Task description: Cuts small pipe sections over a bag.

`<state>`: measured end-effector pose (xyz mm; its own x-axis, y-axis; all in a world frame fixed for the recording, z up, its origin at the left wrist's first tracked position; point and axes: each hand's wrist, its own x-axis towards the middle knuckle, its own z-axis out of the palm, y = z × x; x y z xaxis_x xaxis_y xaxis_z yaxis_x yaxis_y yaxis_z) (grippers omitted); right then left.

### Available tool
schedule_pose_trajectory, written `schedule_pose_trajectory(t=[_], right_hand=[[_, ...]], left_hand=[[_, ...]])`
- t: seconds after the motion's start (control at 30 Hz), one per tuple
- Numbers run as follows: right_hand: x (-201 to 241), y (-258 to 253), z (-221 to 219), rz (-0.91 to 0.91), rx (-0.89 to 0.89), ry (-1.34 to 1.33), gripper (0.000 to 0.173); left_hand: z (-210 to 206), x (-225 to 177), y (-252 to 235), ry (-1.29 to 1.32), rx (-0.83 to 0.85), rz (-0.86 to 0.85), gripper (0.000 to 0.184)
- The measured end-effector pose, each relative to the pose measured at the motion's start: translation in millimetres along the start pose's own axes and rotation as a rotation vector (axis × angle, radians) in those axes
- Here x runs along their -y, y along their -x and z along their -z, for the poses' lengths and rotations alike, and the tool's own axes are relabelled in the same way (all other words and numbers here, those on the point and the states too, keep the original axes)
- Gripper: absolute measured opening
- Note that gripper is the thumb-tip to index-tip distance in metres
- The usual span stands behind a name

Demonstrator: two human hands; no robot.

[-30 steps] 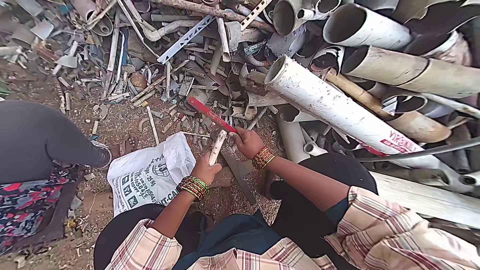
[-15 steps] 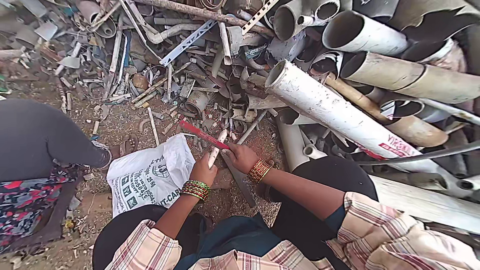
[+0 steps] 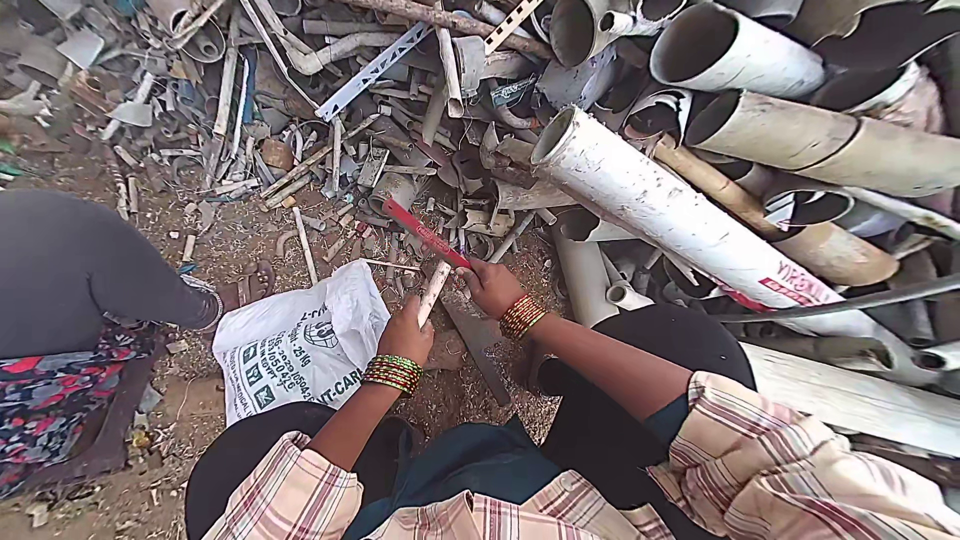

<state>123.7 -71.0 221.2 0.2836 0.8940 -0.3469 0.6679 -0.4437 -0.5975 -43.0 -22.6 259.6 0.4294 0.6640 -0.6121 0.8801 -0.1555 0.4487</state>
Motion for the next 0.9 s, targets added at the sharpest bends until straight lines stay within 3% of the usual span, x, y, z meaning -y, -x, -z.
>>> schedule_pose_trajectory(t=[0.1, 0.23, 0.43, 0.6, 0.8, 0.9], right_hand=[[-3, -2, 0, -0.026, -0.04, -0.021, 0.039], [16, 16, -10, 0.066, 0.181, 0.029, 0.043], [-7, -6, 5, -0.088, -0.025, 0.011, 0.041], [10, 12, -8, 0.047, 0.18, 0.033, 0.044], [-10, -5, 5, -0.103, -0.018, -0.022, 0.04], [-2, 3, -2, -0.051, 0.059, -0.051, 0.04]], left_hand=[[-1, 0, 2, 0.001, -0.006, -0.012, 0.053], [-1, 4, -3, 0.012, -0.025, -0.007, 0.051], [-6, 3, 3, 0.027, -0.09, -0.098, 0.045], [-5, 7, -1, 0.012, -0.094, -0.069, 0.047], [-10, 8, 0, 0.033, -0.162, -0.099, 0.044], [-8, 9, 0, 0.059, -0.172, -0.095, 0.045]])
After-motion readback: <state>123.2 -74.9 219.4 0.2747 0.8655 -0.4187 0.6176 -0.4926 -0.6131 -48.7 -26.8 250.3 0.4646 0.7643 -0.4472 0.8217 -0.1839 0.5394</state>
